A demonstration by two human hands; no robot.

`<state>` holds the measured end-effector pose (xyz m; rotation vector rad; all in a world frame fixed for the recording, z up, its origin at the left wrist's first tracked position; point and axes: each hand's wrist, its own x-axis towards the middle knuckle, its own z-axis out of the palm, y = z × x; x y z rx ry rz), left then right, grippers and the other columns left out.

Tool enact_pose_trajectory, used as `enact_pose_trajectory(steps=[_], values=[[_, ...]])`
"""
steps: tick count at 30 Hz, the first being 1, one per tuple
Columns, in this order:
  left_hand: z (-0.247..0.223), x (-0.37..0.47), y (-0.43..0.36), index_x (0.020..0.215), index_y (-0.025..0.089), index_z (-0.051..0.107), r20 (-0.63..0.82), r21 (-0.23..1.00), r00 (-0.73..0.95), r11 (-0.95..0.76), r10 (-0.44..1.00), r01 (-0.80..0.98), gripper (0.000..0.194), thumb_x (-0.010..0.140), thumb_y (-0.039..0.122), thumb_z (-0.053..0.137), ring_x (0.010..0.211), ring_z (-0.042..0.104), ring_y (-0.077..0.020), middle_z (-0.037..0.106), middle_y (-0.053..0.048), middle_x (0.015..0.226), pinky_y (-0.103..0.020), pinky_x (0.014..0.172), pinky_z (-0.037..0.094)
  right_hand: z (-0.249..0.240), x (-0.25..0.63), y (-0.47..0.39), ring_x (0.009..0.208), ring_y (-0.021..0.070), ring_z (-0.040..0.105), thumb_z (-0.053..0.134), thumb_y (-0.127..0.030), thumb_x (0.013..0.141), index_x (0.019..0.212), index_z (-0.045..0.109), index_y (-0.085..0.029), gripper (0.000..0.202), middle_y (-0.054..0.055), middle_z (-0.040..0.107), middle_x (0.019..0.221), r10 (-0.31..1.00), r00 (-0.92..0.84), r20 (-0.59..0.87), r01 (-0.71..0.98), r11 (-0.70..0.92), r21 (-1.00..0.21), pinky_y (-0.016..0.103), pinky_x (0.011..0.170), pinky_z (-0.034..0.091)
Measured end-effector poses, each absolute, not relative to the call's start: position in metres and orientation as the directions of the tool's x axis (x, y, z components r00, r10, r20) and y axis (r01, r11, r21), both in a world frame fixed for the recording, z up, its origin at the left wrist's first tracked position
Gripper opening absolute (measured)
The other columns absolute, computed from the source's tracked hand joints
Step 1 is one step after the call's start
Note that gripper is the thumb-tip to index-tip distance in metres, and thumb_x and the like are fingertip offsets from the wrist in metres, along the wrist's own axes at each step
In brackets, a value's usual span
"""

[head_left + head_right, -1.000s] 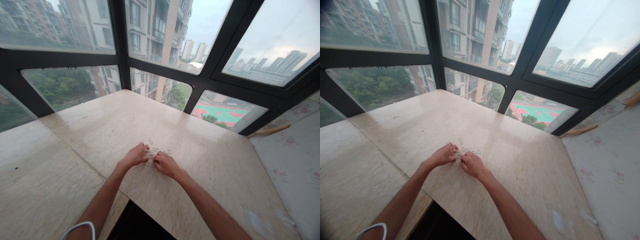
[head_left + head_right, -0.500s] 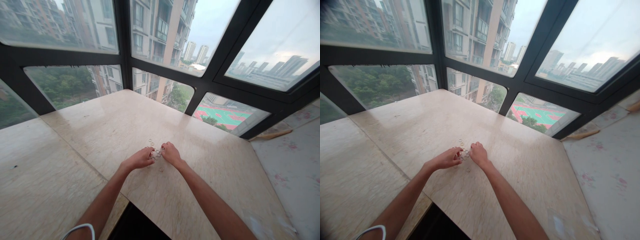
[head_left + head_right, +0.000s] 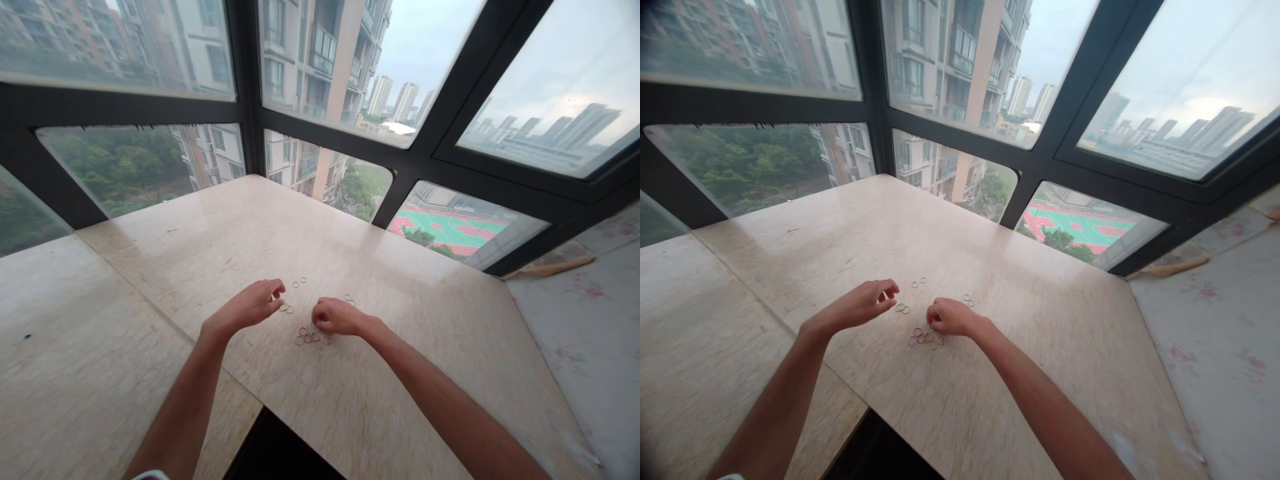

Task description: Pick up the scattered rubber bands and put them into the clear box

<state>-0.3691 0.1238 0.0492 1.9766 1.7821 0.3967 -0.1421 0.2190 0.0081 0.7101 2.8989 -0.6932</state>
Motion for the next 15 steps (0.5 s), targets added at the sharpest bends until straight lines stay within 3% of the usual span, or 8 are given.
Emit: enact_pose_trajectory(steps=[5,9,12,15], values=[[0.039,-0.345,0.134,0.094,0.016,0.058,-0.122,0.486,0.210,-0.126,0.970,0.865,0.021,0.078,0.028,0.051,0.083,0.058,-0.0209,0.063,-0.007,0.090,-0.029,0.070,0.041,0.009,-0.135,0.223,0.087,0.0194,0.054,0.051,-0.015,0.083,0.094,0.065,-0.014,0.017,0.010,0.059,0.094,0.613,-0.782,-0.113,0.614,0.724,-0.314,0.027,0.068,0.038],[0.028,-0.329,0.138,0.091,0.017,0.058,-0.176,0.476,0.271,-0.159,0.946,0.865,0.032,0.068,0.038,0.064,0.082,0.057,-0.0220,0.062,-0.007,0.092,-0.029,0.067,0.041,0.011,-0.141,0.196,0.090,0.0168,0.055,0.062,-0.025,0.079,0.092,0.067,-0.021,0.014,0.004,0.060,0.095,0.461,-0.878,-0.132,0.474,0.792,-0.384,0.024,0.071,0.039],[0.023,-0.319,0.139,0.088,0.018,0.058,-0.218,0.391,0.249,-0.149,0.944,0.908,0.038,0.061,0.042,0.070,0.080,0.058,-0.0230,0.061,-0.008,0.089,-0.028,0.063,0.040,0.009,-0.133,0.185,0.092,0.0161,0.055,0.064,-0.022,0.078,0.091,0.069,-0.024,0.014,0.002,0.059,0.094,0.335,-0.936,-0.105,0.346,0.826,-0.445,0.023,0.074,0.040],[0.020,-0.314,0.142,0.089,0.019,0.059,-0.236,0.359,0.256,-0.161,0.937,0.919,0.034,0.063,0.037,0.072,0.082,0.058,-0.0229,0.062,-0.006,0.090,-0.028,0.063,0.039,0.006,-0.118,0.195,0.089,0.0161,0.055,0.058,-0.016,0.080,0.089,0.069,-0.022,0.016,0.003,0.060,0.091,0.407,-0.912,-0.058,0.387,0.802,-0.455,0.024,0.074,0.040]])
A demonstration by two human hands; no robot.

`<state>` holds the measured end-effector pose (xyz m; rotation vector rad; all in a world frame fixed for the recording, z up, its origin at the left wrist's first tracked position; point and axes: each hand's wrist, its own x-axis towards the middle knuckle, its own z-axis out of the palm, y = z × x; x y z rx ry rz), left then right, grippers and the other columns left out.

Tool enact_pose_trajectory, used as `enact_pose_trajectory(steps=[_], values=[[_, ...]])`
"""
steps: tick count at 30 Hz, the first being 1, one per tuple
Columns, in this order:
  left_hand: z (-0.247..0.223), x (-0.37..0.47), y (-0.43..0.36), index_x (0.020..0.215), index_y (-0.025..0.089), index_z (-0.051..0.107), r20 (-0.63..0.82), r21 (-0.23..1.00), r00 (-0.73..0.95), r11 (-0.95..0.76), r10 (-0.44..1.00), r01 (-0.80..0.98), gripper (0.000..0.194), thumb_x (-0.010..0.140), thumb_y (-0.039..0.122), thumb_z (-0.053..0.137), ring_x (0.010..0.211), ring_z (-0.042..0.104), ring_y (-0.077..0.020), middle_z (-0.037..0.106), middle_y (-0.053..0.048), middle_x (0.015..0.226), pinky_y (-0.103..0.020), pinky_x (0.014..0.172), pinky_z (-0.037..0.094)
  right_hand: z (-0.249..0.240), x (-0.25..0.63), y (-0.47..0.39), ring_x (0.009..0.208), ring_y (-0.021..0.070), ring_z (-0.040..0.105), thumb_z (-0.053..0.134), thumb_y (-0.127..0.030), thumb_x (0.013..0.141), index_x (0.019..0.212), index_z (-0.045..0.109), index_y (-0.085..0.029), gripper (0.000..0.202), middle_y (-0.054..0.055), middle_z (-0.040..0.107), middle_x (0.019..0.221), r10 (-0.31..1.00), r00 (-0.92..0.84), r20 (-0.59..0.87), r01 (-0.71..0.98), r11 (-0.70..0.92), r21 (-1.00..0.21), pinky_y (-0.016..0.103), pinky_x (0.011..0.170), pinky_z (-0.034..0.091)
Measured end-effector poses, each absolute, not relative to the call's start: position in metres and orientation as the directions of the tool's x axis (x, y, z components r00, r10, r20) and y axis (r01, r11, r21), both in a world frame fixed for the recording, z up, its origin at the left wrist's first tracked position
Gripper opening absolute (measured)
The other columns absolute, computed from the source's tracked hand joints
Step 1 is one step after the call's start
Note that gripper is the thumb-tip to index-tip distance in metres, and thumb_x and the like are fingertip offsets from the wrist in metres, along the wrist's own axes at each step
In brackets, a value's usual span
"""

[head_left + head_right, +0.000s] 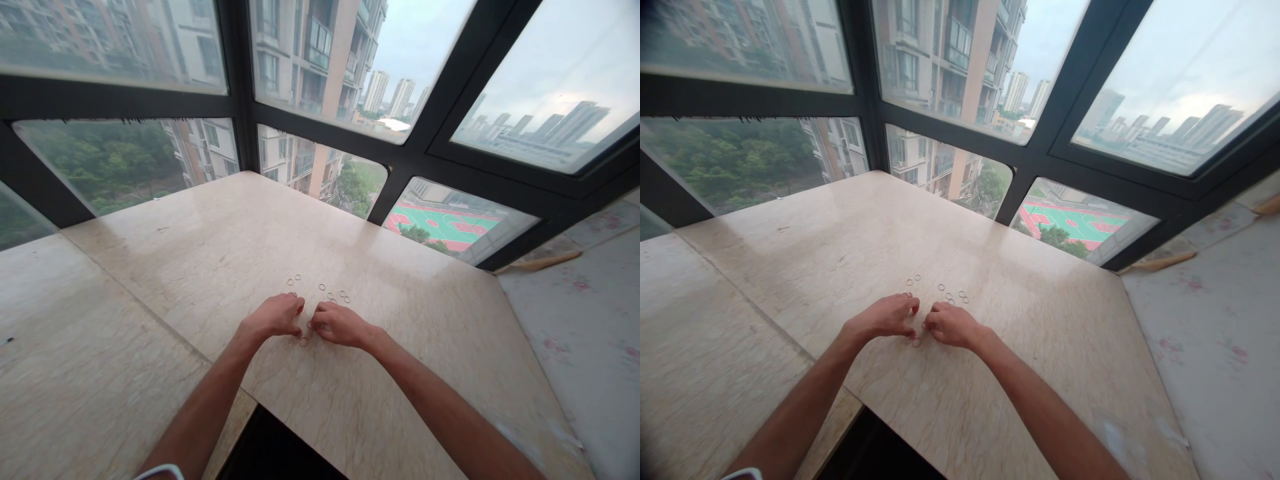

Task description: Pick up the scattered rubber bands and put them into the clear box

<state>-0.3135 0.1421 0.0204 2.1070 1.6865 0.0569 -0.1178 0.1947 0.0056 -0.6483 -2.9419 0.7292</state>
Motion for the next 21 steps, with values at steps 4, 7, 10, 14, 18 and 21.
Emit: enact_pose_trajectory(steps=[4,7,10,14,18,21], values=[[0.017,-0.315,0.147,0.089,0.019,0.060,-0.222,0.326,0.206,-0.127,0.953,0.937,0.015,0.076,0.027,0.059,0.084,0.059,-0.0232,0.064,-0.008,0.092,-0.029,0.064,0.039,0.000,-0.099,0.217,0.084,0.0157,0.056,0.053,-0.009,0.082,0.089,0.068,-0.017,0.019,0.006,0.061,0.087,0.547,-0.837,0.008,0.477,0.736,-0.481,0.027,0.076,0.041],[0.017,-0.324,0.148,0.093,0.019,0.061,-0.207,0.299,0.151,-0.085,0.967,0.951,0.017,0.079,0.018,0.050,0.086,0.060,-0.0233,0.065,-0.010,0.095,-0.030,0.065,0.040,-0.003,-0.092,0.224,0.081,0.0139,0.057,0.051,-0.004,0.079,0.093,0.066,-0.016,0.024,0.006,0.063,0.089,0.638,-0.766,0.074,0.506,0.670,-0.543,0.026,0.076,0.043],[0.019,-0.333,0.148,0.094,0.019,0.062,-0.207,0.291,0.122,-0.058,0.971,0.955,0.021,0.078,0.015,0.049,0.087,0.059,-0.0227,0.065,-0.009,0.096,-0.029,0.067,0.040,-0.005,-0.089,0.225,0.081,0.0132,0.059,0.050,-0.007,0.080,0.095,0.065,-0.016,0.023,0.005,0.065,0.092,0.733,-0.666,0.138,0.509,0.582,-0.634,0.027,0.076,0.046],[0.024,-0.342,0.146,0.094,0.019,0.061,-0.195,0.280,0.084,-0.026,0.977,0.960,0.019,0.078,0.019,0.049,0.086,0.059,-0.0223,0.064,-0.008,0.095,-0.029,0.066,0.040,-0.006,-0.087,0.229,0.083,0.0137,0.063,0.051,-0.017,0.082,0.097,0.062,-0.015,0.019,0.007,0.067,0.095,0.840,-0.517,0.164,0.475,0.441,-0.761,0.028,0.077,0.051],[0.023,-0.347,0.146,0.101,0.017,0.058,-0.188,0.249,0.005,0.043,0.982,0.968,0.023,0.080,0.022,0.050,0.092,0.058,-0.0238,0.061,-0.011,0.106,-0.030,0.069,0.041,-0.007,-0.085,0.232,0.085,0.0149,0.067,0.056,-0.020,0.079,0.096,0.061,-0.014,0.019,0.008,0.069,0.094,0.873,-0.473,0.120,0.406,0.337,-0.849,0.029,0.079,0.053],[0.018,-0.349,0.148,0.102,0.016,0.057,-0.192,0.247,-0.014,0.062,0.981,0.967,0.024,0.079,0.022,0.052,0.095,0.058,-0.0239,0.059,-0.012,0.109,-0.030,0.072,0.041,-0.007,-0.084,0.231,0.085,0.0160,0.068,0.059,-0.020,0.075,0.093,0.063,-0.014,0.019,0.008,0.071,0.093,0.868,-0.489,0.089,0.364,0.296,-0.883,0.030,0.081,0.054]])
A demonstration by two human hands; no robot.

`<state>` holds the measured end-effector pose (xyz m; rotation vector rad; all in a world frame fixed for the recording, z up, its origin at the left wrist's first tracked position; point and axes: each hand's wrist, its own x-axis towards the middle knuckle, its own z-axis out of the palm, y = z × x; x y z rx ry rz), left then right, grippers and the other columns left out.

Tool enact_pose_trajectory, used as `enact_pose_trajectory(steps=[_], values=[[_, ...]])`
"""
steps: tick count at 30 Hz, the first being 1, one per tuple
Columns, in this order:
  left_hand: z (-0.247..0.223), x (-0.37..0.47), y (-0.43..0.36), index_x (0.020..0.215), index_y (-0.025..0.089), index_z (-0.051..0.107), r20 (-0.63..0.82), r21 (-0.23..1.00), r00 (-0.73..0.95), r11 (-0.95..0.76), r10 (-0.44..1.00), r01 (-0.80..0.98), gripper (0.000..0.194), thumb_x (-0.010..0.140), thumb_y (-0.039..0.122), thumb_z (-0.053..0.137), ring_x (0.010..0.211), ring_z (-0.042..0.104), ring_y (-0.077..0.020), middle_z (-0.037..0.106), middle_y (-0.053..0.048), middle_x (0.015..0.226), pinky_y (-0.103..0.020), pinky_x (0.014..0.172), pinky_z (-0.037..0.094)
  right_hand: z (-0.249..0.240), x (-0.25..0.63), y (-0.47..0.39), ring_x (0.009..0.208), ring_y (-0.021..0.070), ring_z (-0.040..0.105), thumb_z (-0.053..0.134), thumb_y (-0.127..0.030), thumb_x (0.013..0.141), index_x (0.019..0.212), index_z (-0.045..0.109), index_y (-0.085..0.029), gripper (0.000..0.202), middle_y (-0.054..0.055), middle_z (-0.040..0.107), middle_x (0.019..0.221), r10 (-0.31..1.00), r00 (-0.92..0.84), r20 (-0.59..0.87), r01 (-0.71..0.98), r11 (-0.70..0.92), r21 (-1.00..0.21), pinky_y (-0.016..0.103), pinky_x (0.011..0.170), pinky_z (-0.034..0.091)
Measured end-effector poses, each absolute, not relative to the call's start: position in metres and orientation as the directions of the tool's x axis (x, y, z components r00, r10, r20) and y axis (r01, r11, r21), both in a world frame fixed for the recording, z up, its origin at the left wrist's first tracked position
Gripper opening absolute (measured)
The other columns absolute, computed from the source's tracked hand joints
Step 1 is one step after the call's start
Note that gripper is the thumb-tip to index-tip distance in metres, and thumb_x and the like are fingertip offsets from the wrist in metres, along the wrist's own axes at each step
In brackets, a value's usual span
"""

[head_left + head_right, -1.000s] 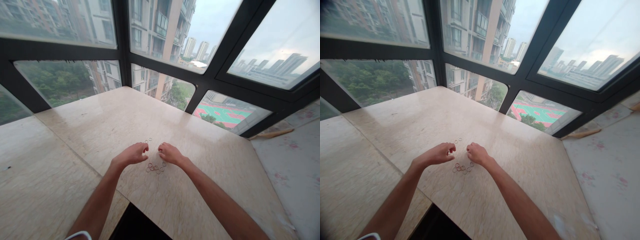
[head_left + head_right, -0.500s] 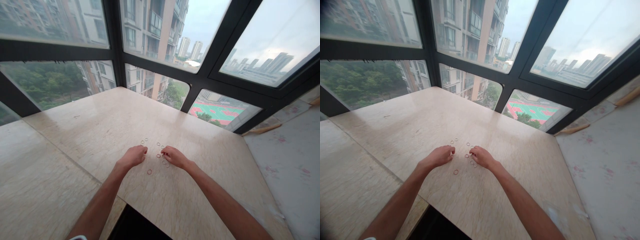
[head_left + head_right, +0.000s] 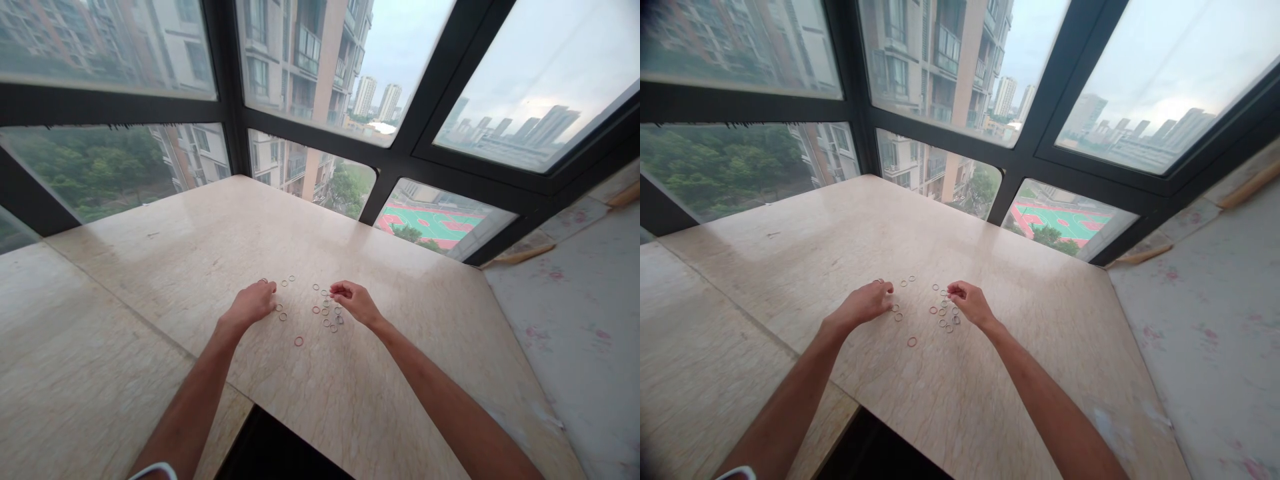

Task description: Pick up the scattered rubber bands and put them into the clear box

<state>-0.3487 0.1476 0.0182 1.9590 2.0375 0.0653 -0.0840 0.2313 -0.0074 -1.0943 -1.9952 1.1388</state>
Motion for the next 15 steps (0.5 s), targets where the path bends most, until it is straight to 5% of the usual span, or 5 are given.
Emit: enact_pose_trajectory(steps=[6,12,15], values=[[0.005,-0.344,0.154,0.097,0.015,0.059,-0.133,0.384,0.098,-0.040,0.986,0.922,0.022,0.077,0.016,0.049,0.089,0.059,-0.0215,0.062,-0.010,0.098,-0.030,0.076,0.043,-0.005,-0.076,0.229,0.088,0.0174,0.068,0.056,-0.020,0.077,0.094,0.061,-0.014,0.019,0.009,0.071,0.095,0.893,-0.444,0.072,0.384,0.263,-0.885,0.031,0.079,0.054],[-0.003,-0.330,0.156,0.101,0.016,0.058,-0.035,0.782,0.297,-0.159,0.954,0.603,0.024,0.078,0.019,0.051,0.084,0.061,-0.0161,0.064,-0.007,0.098,-0.027,0.074,0.049,0.007,-0.065,0.219,0.082,0.0158,0.067,0.055,-0.017,0.077,0.092,0.064,-0.017,0.017,0.005,0.070,0.094,0.892,-0.444,0.087,0.527,0.338,-0.780,0.030,0.076,0.052],[0.001,-0.334,0.156,0.104,0.016,0.057,0.043,0.838,0.257,-0.175,0.966,0.517,0.026,0.079,0.020,0.051,0.085,0.061,-0.0151,0.063,-0.006,0.101,-0.028,0.075,0.050,0.010,-0.057,0.212,0.082,0.0156,0.065,0.052,-0.016,0.079,0.096,0.064,-0.017,0.020,0.006,0.068,0.099,0.889,-0.444,0.110,0.600,0.387,-0.701,0.030,0.076,0.050]])
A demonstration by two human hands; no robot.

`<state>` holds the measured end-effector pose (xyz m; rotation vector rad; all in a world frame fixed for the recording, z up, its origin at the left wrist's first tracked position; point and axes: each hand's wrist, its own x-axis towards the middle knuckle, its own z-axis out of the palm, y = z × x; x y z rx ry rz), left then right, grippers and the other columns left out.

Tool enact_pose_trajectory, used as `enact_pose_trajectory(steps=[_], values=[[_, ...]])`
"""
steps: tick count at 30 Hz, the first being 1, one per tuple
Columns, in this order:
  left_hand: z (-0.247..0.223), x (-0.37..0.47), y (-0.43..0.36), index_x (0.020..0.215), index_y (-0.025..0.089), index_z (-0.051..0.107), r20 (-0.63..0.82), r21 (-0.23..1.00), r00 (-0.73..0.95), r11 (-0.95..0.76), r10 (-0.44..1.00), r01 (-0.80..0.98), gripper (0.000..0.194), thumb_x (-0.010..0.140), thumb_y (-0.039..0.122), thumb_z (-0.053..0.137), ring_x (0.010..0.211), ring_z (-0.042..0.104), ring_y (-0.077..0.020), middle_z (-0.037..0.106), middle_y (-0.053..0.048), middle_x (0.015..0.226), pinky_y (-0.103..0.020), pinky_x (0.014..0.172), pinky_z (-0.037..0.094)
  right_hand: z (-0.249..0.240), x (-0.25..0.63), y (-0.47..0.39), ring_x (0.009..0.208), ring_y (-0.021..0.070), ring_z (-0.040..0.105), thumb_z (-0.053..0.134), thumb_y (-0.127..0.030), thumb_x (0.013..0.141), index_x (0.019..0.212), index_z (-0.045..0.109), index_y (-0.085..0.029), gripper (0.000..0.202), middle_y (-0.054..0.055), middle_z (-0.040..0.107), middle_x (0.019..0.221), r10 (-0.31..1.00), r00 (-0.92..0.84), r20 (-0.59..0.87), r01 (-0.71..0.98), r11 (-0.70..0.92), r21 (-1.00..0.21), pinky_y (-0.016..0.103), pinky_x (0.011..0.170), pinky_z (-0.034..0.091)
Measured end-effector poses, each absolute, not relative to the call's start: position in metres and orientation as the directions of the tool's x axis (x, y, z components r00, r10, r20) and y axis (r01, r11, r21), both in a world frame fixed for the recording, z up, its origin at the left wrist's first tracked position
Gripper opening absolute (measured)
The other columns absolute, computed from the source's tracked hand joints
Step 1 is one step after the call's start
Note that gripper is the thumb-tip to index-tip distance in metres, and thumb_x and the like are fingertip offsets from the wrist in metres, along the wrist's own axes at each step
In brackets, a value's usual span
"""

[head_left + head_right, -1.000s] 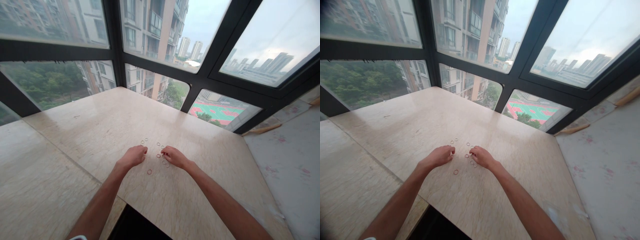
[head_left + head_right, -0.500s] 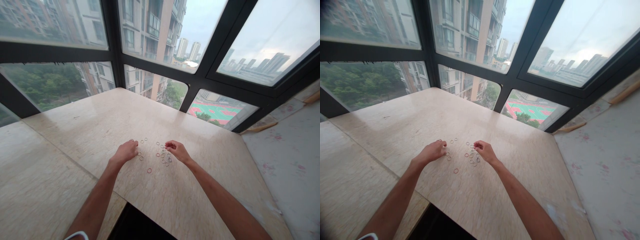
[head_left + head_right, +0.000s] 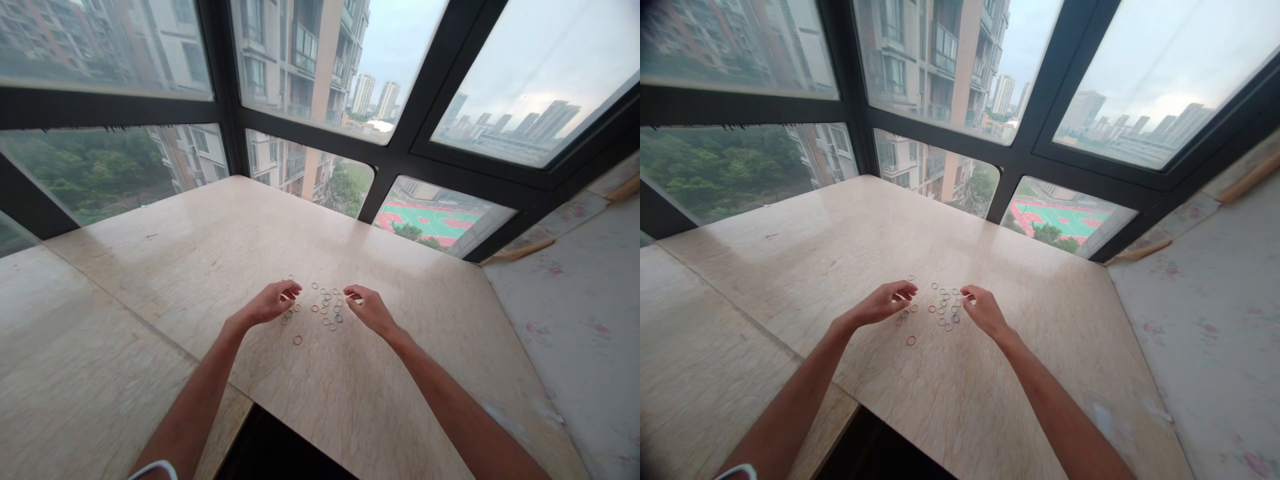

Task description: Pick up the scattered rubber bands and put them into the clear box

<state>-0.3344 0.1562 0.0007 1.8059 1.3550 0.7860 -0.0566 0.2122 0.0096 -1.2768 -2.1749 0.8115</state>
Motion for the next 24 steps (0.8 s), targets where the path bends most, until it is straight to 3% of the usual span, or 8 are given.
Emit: enact_pose_trajectory(steps=[5,10,16,19,24], values=[[0.007,-0.344,0.156,0.103,0.017,0.059,0.125,0.742,0.119,-0.173,0.985,0.648,0.025,0.080,0.022,0.051,0.079,0.060,-0.0151,0.064,-0.005,0.097,-0.028,0.069,0.049,0.002,-0.048,0.196,0.080,0.0151,0.060,0.054,-0.015,0.079,0.095,0.065,-0.017,0.019,0.006,0.065,0.097,0.864,-0.494,0.101,0.684,0.457,-0.568,0.029,0.077,0.045],[-0.001,-0.319,0.156,0.104,0.017,0.060,0.023,0.666,0.259,-0.208,0.966,0.716,0.029,0.077,0.027,0.061,0.079,0.060,-0.0170,0.063,-0.006,0.098,-0.029,0.073,0.048,-0.006,-0.059,0.181,0.082,0.0161,0.056,0.053,-0.014,0.082,0.081,0.065,-0.018,0.013,0.005,0.062,0.086,0.809,-0.585,0.056,0.730,0.555,-0.398,0.024,0.067,0.039],[-0.016,-0.285,0.155,0.115,0.018,0.059,0.056,0.456,0.266,-0.262,0.962,0.850,0.035,0.082,0.028,0.059,0.093,0.058,-0.0215,0.058,-0.009,0.107,-0.031,0.083,0.045,-0.010,-0.080,0.175,0.076,0.0142,0.054,0.054,-0.014,0.081,0.077,0.062,-0.017,0.010,0.004,0.060,0.081,0.792,-0.599,0.119,0.693,0.587,-0.418,0.023,0.066,0.038],[-0.022,-0.279,0.158,0.104,0.019,0.064,0.099,0.415,0.262,-0.279,0.960,0.866,0.024,0.089,0.031,0.052,0.089,0.059,-0.0203,0.058,-0.008,0.100,-0.030,0.081,0.044,-0.012,-0.085,0.179,0.073,0.0124,0.054,0.055,-0.013,0.081,0.077,0.061,-0.017,0.008,0.002,0.060,0.080,0.798,-0.574,0.184,0.658,0.583,-0.476,0.022,0.067,0.040],[-0.019,-0.285,0.161,0.089,0.019,0.066,0.097,0.401,0.232,-0.251,0.968,0.881,0.023,0.091,0.034,0.049,0.084,0.059,-0.0196,0.059,-0.007,0.092,-0.029,0.075,0.043,-0.011,-0.089,0.193,0.071,0.0125,0.056,0.047,-0.018,0.089,0.085,0.060,-0.016,0.014,0.004,0.063,0.085,0.840,-0.457,0.293,0.636,0.539,-0.553,0.025,0.069,0.044]])
